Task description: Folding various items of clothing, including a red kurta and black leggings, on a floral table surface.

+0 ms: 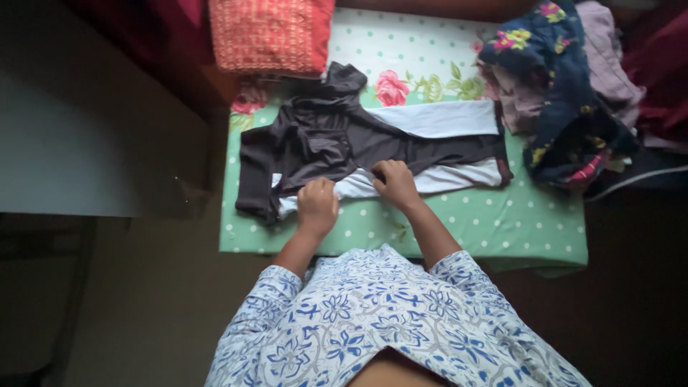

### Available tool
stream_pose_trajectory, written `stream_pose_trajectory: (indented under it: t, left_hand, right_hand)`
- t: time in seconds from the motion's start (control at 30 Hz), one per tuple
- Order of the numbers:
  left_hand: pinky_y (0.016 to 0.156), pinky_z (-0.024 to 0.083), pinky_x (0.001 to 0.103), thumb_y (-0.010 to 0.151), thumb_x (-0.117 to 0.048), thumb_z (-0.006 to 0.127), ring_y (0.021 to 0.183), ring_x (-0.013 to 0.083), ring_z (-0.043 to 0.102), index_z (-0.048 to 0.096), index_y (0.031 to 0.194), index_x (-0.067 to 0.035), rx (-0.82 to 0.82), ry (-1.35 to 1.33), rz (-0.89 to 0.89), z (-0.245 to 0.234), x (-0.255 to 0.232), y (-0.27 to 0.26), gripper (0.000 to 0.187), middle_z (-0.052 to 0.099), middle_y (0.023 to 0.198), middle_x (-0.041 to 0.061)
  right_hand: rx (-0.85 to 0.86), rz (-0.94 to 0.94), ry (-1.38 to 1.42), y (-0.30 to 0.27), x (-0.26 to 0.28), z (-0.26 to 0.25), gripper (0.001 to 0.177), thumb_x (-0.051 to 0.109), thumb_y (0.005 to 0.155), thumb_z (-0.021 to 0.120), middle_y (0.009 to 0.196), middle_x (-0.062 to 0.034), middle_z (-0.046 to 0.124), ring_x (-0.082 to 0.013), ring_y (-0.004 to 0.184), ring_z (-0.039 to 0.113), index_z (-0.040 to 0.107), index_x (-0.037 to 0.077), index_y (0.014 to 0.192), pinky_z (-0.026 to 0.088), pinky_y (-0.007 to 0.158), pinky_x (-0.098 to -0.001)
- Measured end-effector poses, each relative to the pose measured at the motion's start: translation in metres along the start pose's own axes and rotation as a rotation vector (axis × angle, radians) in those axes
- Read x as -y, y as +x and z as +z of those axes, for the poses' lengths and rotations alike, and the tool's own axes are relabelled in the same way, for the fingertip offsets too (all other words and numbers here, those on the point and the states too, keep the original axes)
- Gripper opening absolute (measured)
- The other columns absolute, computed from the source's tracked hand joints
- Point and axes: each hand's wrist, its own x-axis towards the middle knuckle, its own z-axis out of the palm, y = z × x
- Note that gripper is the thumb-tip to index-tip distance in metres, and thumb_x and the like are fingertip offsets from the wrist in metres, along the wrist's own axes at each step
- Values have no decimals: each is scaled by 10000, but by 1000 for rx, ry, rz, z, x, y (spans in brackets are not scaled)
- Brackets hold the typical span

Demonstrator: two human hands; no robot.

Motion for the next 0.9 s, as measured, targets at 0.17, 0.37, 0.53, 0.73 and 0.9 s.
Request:
stream_pose_trajectory:
  t: [0.17, 0.37, 0.53, 0.73, 0.9]
  left_hand:
    - [911, 472, 478, 783, -162, 753, 1093, 328, 612, 642, 1077, -47, 20, -104, 132, 21, -37, 20, 335, 658, 1146, 127]
    - [981, 481, 487, 817, -120, 722, 1118, 340, 618, 651, 1089, -38, 52, -180, 204, 57, -59, 36, 294, 654, 1177, 143]
    - [1054, 429, 526, 767, -102, 675, 1173, 382, 616, 655, 1071, -15, -48, -121, 322, 73, -82, 49, 317, 654, 1220, 164]
    - [1101, 442, 545, 877, -43, 635, 1094, 342, 646, 691, 1123, -24, 54, -215, 264, 95, -86, 61, 253, 679, 1143, 128]
    - [875, 510, 487, 795, -70, 699, 937, 342, 641, 749, 1048, -107, 102, -122, 182, 99, -87, 70, 260, 676, 972, 88]
  right_hand:
    - [-136, -47, -70, -23, -14, -14, 254, 128, 752, 755, 1036, -109, 677, -357, 1065, 606, 693, 100, 997, 489, 934, -475]
    - [-209, 3, -122, -45, -59, -26, 309, 148, 770, 750, 1131, -120, 650, -364, 1184, 584, 677, 90, 1064, 463, 1023, -485]
    - [-263, 12, -170, -56, -99, -39, 335, 146, 799, 732, 1255, -154, 648, -383, 1264, 561, 674, 72, 1121, 445, 1089, -486]
    - [-443, 142, -223, -64, -153, -71, 341, 149, 797, 744, 1252, -170, 647, -412, 1255, 551, 693, 61, 1123, 434, 1071, -504]
    - [-626, 311, -220, -63, -211, -95, 307, 155, 833, 769, 1230, -160, 656, -375, 1203, 596, 679, 73, 1115, 468, 1047, -490]
